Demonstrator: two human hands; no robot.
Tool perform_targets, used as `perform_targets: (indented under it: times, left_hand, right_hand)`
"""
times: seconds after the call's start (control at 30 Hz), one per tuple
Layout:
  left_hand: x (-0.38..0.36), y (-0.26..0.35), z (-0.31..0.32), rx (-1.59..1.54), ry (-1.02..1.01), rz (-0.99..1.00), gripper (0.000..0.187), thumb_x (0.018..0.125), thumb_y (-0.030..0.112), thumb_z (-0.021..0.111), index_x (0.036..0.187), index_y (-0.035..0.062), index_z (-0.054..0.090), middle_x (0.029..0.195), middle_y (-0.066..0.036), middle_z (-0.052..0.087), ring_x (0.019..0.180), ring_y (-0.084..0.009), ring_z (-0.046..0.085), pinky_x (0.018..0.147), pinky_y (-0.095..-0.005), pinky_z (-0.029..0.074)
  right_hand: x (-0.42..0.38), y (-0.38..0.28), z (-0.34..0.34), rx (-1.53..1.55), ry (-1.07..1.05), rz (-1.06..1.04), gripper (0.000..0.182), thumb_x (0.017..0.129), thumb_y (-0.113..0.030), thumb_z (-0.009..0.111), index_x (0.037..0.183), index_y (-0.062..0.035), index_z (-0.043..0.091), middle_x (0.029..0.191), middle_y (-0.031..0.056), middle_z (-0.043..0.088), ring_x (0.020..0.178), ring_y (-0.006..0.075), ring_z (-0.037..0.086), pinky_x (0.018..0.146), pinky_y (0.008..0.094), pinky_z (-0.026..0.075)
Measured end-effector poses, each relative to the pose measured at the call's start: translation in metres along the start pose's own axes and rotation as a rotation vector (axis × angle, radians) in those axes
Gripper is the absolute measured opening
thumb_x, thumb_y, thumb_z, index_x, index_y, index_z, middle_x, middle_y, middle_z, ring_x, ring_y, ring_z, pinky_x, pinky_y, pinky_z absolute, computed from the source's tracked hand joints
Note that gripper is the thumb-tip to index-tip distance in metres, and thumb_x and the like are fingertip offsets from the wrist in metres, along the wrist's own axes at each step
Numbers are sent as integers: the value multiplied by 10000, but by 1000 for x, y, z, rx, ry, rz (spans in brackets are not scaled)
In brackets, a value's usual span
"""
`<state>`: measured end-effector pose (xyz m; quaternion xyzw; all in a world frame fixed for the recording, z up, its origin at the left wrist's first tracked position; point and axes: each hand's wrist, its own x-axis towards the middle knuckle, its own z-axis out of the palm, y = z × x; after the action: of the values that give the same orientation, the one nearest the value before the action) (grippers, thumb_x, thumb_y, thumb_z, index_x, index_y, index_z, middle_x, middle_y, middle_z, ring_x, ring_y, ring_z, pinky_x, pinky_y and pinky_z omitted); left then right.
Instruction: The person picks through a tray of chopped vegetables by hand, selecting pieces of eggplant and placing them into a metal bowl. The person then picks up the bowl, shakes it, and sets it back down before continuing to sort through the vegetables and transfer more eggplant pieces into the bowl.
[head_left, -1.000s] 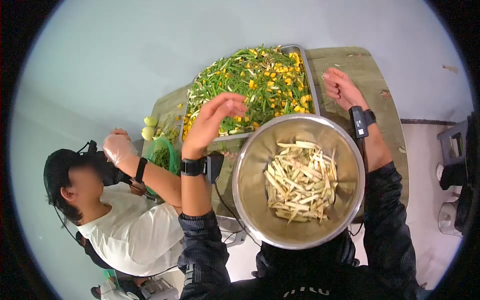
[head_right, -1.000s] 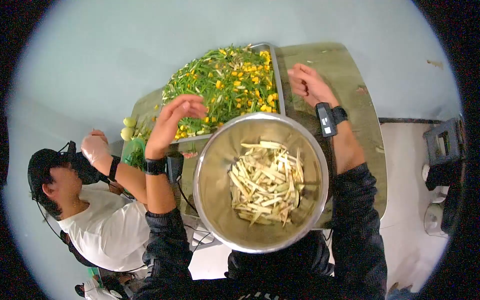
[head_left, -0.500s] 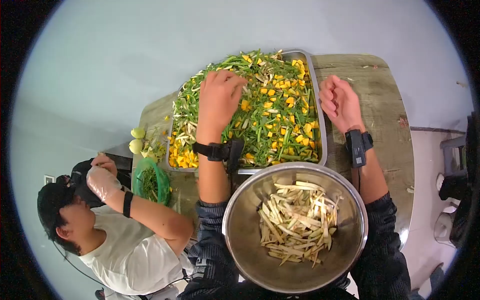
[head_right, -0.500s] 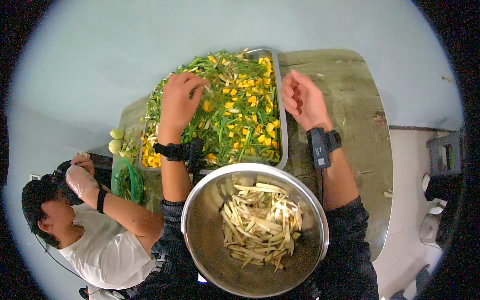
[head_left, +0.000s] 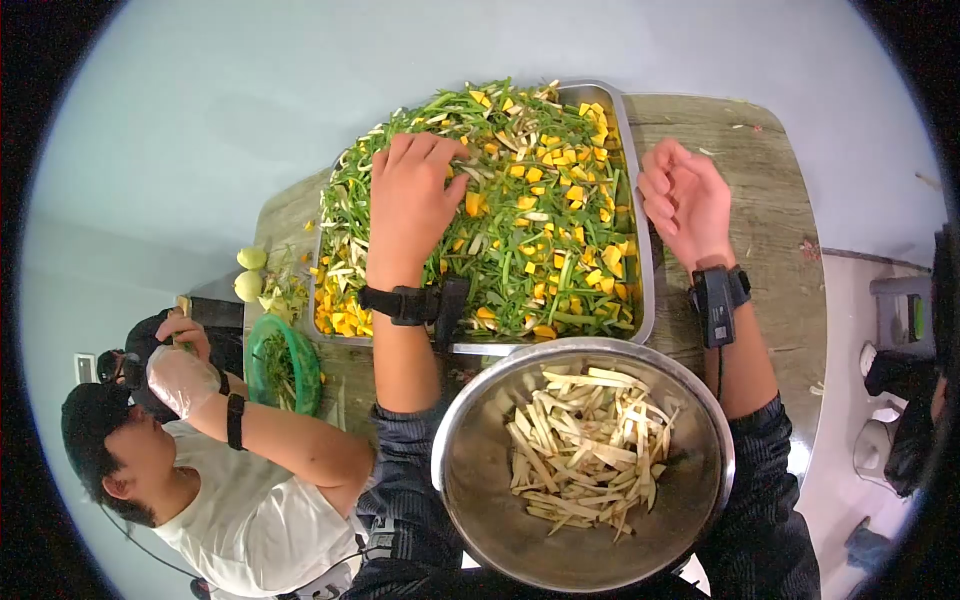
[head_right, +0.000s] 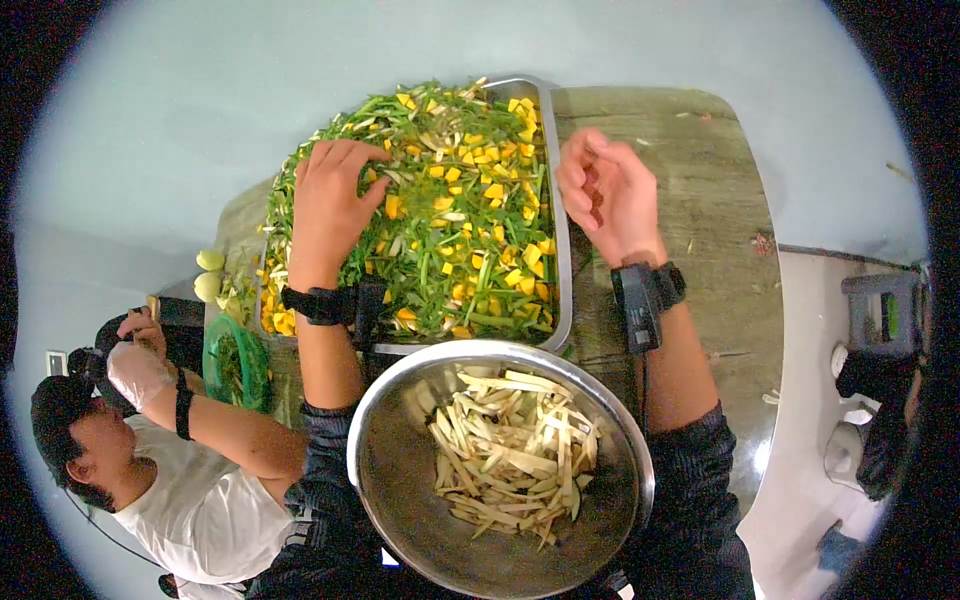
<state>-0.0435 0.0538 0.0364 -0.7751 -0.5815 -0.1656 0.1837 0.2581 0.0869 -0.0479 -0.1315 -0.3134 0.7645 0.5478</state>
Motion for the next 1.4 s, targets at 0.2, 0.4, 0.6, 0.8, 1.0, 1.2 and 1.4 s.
perform_targets:
  times: [0.2, 0.4, 0.6, 0.8, 1.0, 1.2, 1.4]
  left_hand:
    - [-3, -3, 10, -37, 81, 104, 99, 799, 113, 744, 888, 144, 713, 1066, 1, 644, 1087, -255, 573, 939, -438, 450]
    - [-3, -6, 3, -34, 86, 87, 91, 799, 107, 733, 879, 139, 704, 1049, -1, 651, 1072, -254, 586, 929, -446, 453]
    - [-3, -13, -25, -113, 123, 27, 124, 808, 88, 744, 919, 103, 690, 981, -77, 679, 956, -302, 624, 858, -430, 489]
    - [0, 0, -40, -901, 216, -279, 171, 895, -2, 676, 1054, 59, 696, 925, -27, 691, 824, -124, 614, 755, -287, 508]
    - [-17, 28, -109, -965, -5, 105, 100, 888, -3, 684, 979, 25, 715, 888, -45, 686, 832, -155, 622, 770, -299, 489]
    - [-31, 61, -133, -1193, -475, 710, 283, 833, 130, 806, 1091, 34, 743, 979, -97, 723, 873, -237, 680, 756, -364, 511]
    - [-12, 51, -99, -833, -236, 174, 200, 900, 119, 705, 1085, 47, 729, 1018, -102, 735, 926, -285, 689, 847, -363, 529]
  right_hand:
    - [0, 0, 0, 6, -12, -13, 263, 975, -348, 525, 918, -92, 512, 724, 7, 443, 541, 103, 394, 386, 239, 286]
    - [1, 1, 0, 27, -18, -16, 255, 969, -340, 547, 920, -92, 514, 724, 9, 445, 545, 110, 402, 379, 239, 292]
    - [1, 1, 0, 35, -36, -40, 260, 966, -334, 557, 912, -85, 508, 721, 12, 439, 552, 110, 404, 371, 236, 284]
    - [1, 2, -1, 32, -27, -36, 260, 964, -332, 558, 905, -85, 502, 722, 13, 433, 557, 109, 405, 369, 235, 288]
    - [1, 2, 0, 39, -27, -38, 260, 959, -330, 558, 891, -87, 496, 723, 11, 426, 555, 108, 395, 370, 233, 287]
    - [-1, 2, 1, 21, -23, -31, 266, 953, -336, 564, 886, -88, 495, 728, 7, 416, 549, 105, 382, 374, 231, 286]
    - [1, 3, -2, 28, -32, -30, 261, 954, -338, 558, 897, -89, 505, 725, 11, 425, 543, 112, 378, 373, 235, 278]
